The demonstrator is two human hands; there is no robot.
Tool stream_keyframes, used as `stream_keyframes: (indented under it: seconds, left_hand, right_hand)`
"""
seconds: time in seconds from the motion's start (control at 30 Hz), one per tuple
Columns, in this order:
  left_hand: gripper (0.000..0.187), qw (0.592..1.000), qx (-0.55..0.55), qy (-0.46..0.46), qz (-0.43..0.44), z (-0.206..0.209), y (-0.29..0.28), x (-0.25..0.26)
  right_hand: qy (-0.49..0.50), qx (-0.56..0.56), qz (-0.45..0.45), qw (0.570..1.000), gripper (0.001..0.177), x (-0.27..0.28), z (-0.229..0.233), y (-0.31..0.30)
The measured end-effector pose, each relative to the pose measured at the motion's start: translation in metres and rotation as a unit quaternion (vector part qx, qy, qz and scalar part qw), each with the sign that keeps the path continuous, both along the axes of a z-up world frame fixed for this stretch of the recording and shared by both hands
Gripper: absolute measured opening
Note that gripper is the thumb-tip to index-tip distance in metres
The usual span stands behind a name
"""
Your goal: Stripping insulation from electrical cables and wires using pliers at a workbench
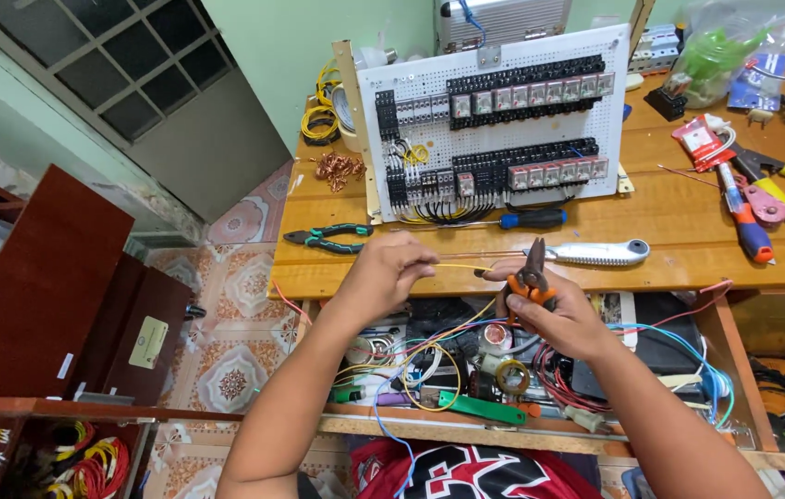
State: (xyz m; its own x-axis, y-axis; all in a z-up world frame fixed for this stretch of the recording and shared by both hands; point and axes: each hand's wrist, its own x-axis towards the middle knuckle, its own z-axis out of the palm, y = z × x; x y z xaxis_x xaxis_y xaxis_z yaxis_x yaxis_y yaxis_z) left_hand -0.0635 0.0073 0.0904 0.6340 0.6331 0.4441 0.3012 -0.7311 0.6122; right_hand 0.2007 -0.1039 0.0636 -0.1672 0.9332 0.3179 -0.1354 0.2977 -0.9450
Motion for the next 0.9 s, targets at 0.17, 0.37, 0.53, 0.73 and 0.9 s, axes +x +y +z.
stream_keyframes:
  seconds: [0.17, 0.37, 0.53, 0.73, 0.9]
  left_hand:
    - [0.002, 0.999, 0.019, 0.004, 0.035, -0.003, -0.002, -0.012]
    - [0.010, 0.998, -0.042, -0.038, 0.007, 0.017, -0.016, -0.018]
    - [0.009, 0.996, -0.070, -0.039, -0.025, 0.017, -0.026, -0.016]
    - [0.009, 0.996, -0.076, -0.027, -0.035, 0.000, -0.026, -0.014]
    - [0.006, 0.999, -0.050, -0.003, -0.003, -0.019, -0.019, -0.014]
  right_hand:
    - [-0.021, -0.018, 0.021, 0.999, 0.036, -0.002, 0.015, -0.002]
    - [0.001, -0.036, 0.013, 0.999, 0.037, 0.004, -0.009, -0.001]
    - [0.024, -0.037, -0.010, 0.999, 0.039, 0.004, -0.009, 0.002]
    - [0.079, -0.026, -0.013, 0.996, 0.039, 0.000, -0.008, 0.003]
    - [0.089, -0.027, -0.018, 0.995, 0.039, -0.001, -0.008, 0.002]
